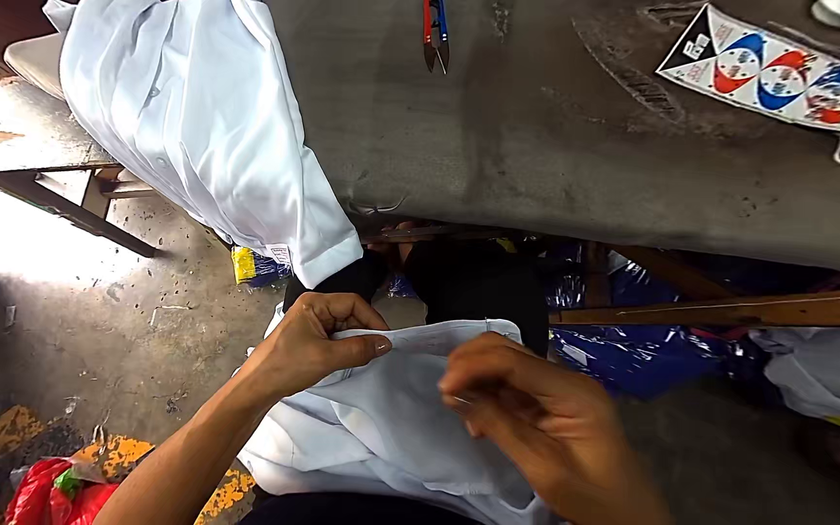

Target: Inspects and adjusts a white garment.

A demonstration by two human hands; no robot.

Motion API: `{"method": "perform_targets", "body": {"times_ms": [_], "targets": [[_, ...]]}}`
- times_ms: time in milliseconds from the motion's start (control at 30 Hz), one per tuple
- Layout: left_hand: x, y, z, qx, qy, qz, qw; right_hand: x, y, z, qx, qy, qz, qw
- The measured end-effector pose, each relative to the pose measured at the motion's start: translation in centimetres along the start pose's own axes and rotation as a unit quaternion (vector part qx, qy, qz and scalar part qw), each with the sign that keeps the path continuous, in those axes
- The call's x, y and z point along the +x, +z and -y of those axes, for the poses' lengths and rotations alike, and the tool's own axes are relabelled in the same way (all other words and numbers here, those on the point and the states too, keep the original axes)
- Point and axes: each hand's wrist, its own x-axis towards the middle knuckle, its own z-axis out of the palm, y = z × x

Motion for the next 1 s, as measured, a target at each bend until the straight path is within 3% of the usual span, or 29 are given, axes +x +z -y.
{"method": "perform_targets", "body": {"times_ms": [133,1000], "targets": [[0.0,0.0,0.1,-0.029,-0.007,0.01,1.0,1.1,2.0,-1.9,-0.138,0.001,-0.038,0.99],[-0.1,0.1,0.2,-0.042,-0.01,0.023,0.999,1.3,2.1,-1.9,-0.161,-0.01,-0.046,0.986]]}}
